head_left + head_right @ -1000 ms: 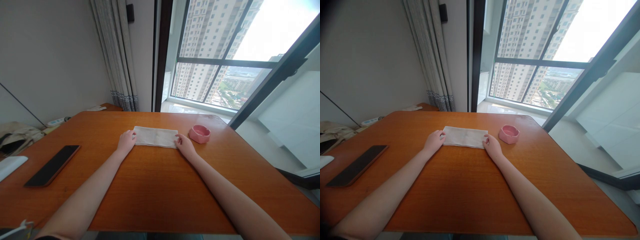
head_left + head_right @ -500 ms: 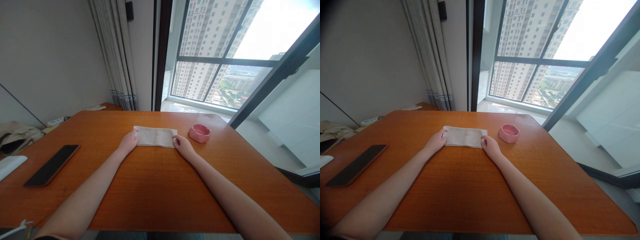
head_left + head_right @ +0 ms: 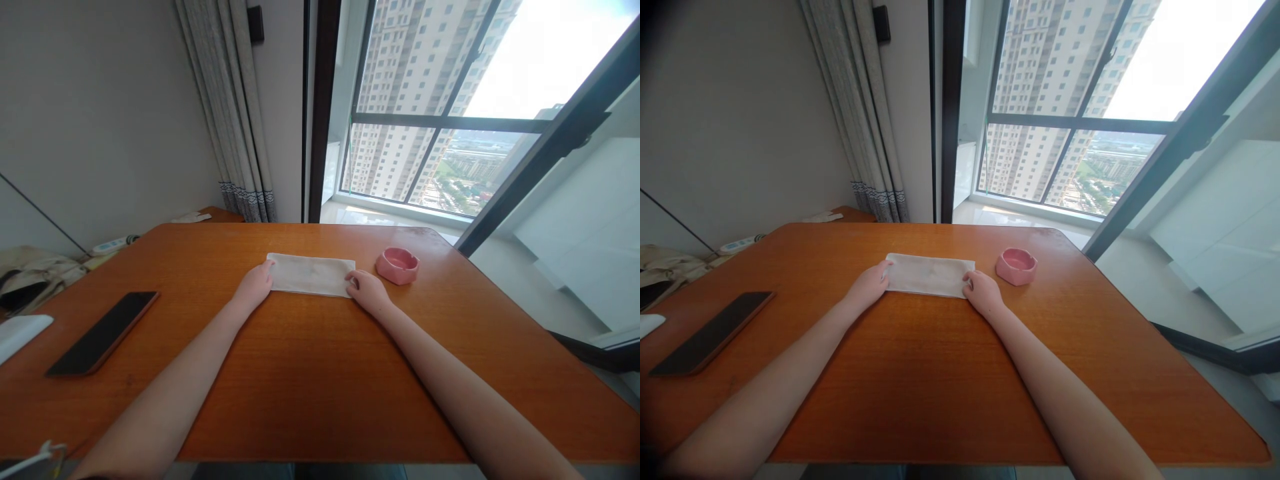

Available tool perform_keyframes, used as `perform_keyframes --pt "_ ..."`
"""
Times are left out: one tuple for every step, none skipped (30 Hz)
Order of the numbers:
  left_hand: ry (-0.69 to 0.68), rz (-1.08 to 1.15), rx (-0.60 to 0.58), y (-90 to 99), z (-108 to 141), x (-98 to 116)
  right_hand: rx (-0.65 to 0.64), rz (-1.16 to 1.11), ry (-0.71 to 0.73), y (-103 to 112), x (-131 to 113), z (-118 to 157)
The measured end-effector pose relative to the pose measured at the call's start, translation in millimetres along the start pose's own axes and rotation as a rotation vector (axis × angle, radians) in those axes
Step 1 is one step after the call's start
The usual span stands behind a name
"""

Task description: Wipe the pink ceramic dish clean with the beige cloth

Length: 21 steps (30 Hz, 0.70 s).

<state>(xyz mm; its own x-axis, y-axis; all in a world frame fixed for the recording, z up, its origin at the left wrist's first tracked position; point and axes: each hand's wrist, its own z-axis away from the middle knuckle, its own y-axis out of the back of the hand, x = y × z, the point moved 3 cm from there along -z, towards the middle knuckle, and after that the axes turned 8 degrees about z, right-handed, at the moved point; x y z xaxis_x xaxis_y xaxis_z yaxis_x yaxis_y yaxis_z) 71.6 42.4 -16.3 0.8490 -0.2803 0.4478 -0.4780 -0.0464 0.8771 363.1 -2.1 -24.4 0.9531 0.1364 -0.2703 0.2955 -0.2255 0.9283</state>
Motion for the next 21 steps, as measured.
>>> perform_keyframes --pt "0.011 -0.010 0.010 -0.6 -0.8 -1.2 -0.004 0.004 0.003 -0.3 -0.5 0.3" --pt "0.019 -0.019 0.020 -1.2 -1.7 -2.8 -0.008 0.007 0.004 -0.5 -1.1 0.7" --pt "0.024 -0.024 0.030 -2.0 -2.7 -4.5 -0.010 0.011 0.005 -0.6 -1.7 1.0" --pt "0.026 -0.025 0.039 -2.8 -3.7 -6.4 -0.011 0.016 0.005 -0.6 -2.2 1.3" --pt "0.025 -0.022 0.049 -3.7 -4.5 -8.3 -0.013 0.020 0.005 -0.7 -2.6 1.5" --pt "0.022 -0.018 0.058 -4.4 -5.1 -10.0 -0.018 0.022 0.004 -0.9 -2.8 1.7" --pt "0.017 -0.014 0.063 -5.2 -5.5 -11.4 -0.026 0.022 0.003 -1.2 -2.9 1.9" --pt "0.011 -0.014 0.061 -6.0 -5.6 -12.4 -0.036 0.024 0.005 -1.5 -3.1 2.0" --pt "0.006 -0.020 0.051 -6.6 -5.4 -12.9 -0.046 0.031 0.010 -1.6 -3.3 2.2" --pt "0.000 -0.034 0.041 -6.7 -4.9 -12.6 -0.045 0.049 0.012 -1.1 -3.5 2.5" --pt "-0.005 -0.058 0.040 -6.1 -4.2 -11.4 -0.030 0.078 0.010 0.2 -3.9 2.8" --pt "-0.010 -0.089 0.057 -4.7 -3.3 -9.4 0.004 0.111 0.008 2.1 -4.6 3.4" --pt "-0.023 -0.117 0.097 -2.4 -2.2 -6.2 0.052 0.139 0.012 4.5 -6.0 4.1" --pt "-0.053 -0.131 0.151 0.0 -0.8 -1.6 0.104 0.152 0.029 6.8 -8.3 5.1" --pt "-0.108 -0.123 0.197 1.7 0.9 4.1 0.146 0.143 0.065 8.1 -11.5 6.3" --pt "-0.189 -0.089 0.213 1.8 2.9 10.8 0.160 0.115 0.121 8.0 -15.5 7.6" --pt "-0.287 -0.039 0.186 -0.1 5.1 17.9 0.145 0.076 0.184 6.4 -19.7 8.8" --pt "-0.383 0.016 0.121 -3.7 7.6 24.6 0.109 0.042 0.240 3.6 -23.6 10.0" --pt "-0.462 0.061 0.030 -8.4 10.2 30.5 0.059 0.019 0.279 0.1 -26.8 10.8" --pt "-0.513 0.088 -0.062 -13.3 12.7 34.9 0.011 0.007 0.297 -3.2 -29.0 11.3" --pt "-0.535 0.100 -0.138 -17.4 14.8 38.0 -0.028 0.004 0.299 -5.7 -30.2 11.3"
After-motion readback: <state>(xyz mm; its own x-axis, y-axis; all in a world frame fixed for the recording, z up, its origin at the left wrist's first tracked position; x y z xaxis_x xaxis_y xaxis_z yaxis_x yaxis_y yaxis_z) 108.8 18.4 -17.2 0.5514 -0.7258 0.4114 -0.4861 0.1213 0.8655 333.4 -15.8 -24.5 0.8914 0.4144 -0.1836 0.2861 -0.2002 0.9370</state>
